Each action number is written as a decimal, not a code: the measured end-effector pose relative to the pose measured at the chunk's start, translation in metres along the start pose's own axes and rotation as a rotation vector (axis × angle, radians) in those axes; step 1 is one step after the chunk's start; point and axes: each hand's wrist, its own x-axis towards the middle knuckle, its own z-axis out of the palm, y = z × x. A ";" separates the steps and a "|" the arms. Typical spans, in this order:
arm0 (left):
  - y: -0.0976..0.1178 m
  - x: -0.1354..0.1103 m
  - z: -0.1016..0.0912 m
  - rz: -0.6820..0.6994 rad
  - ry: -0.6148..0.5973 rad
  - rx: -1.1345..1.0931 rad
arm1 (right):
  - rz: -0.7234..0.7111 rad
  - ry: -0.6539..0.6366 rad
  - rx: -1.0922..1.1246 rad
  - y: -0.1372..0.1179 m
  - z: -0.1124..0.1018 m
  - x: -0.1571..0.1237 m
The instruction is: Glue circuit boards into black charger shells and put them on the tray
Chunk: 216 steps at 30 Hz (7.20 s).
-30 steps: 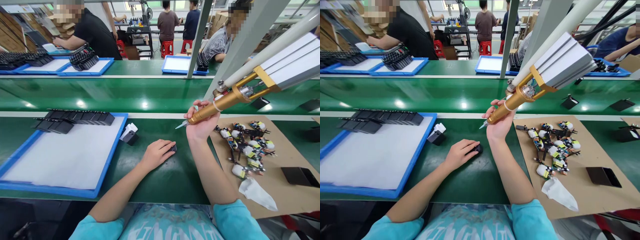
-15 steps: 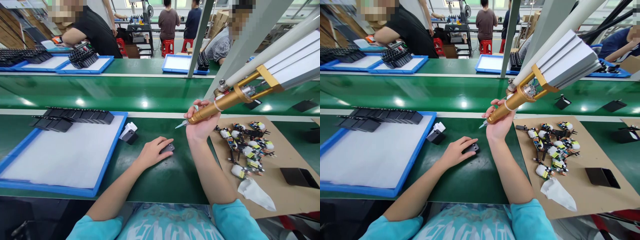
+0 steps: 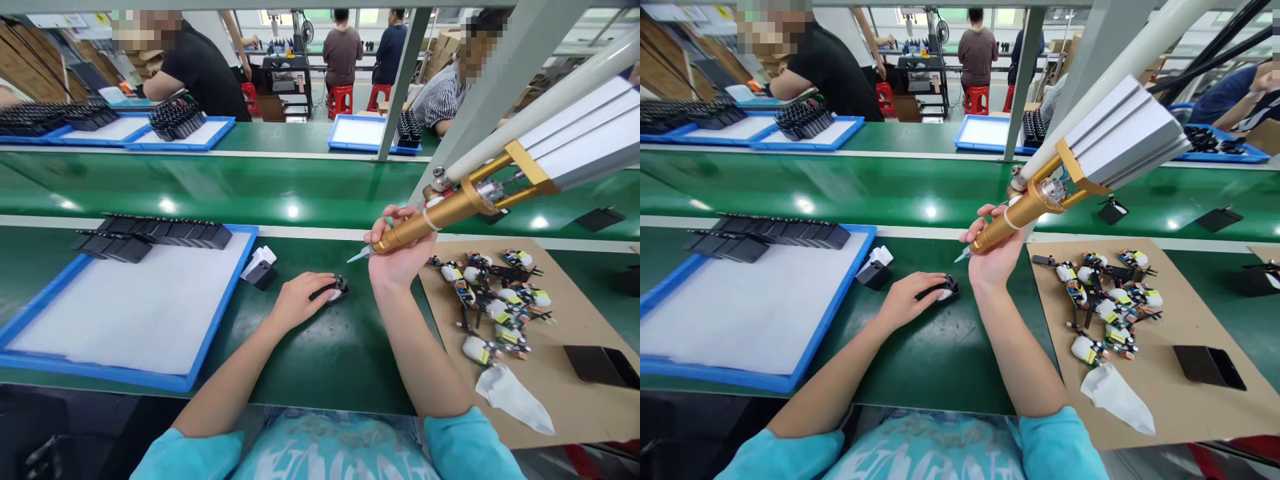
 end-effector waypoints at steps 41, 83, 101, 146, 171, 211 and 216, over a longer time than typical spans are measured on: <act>0.023 -0.001 -0.002 -0.317 0.300 -0.151 | 0.023 -0.081 0.025 0.001 0.016 -0.028; -0.006 0.002 0.005 -0.186 -0.021 -0.009 | 0.025 -0.068 0.082 0.002 0.015 -0.025; -0.001 0.001 -0.009 -0.175 -0.189 0.005 | 0.000 -0.042 0.022 0.003 0.005 -0.010; 0.011 0.003 0.013 -0.020 -0.193 0.491 | 0.013 -0.034 0.018 0.001 0.005 -0.010; -0.027 0.059 -0.050 -0.260 0.250 0.447 | 0.036 0.030 0.072 -0.001 -0.002 0.000; -0.010 0.009 -0.004 -0.241 -0.162 -0.102 | 0.031 -0.030 0.075 0.001 0.002 -0.007; -0.007 0.010 0.003 -0.334 -0.129 -0.054 | 0.038 -0.022 0.060 0.002 0.006 -0.012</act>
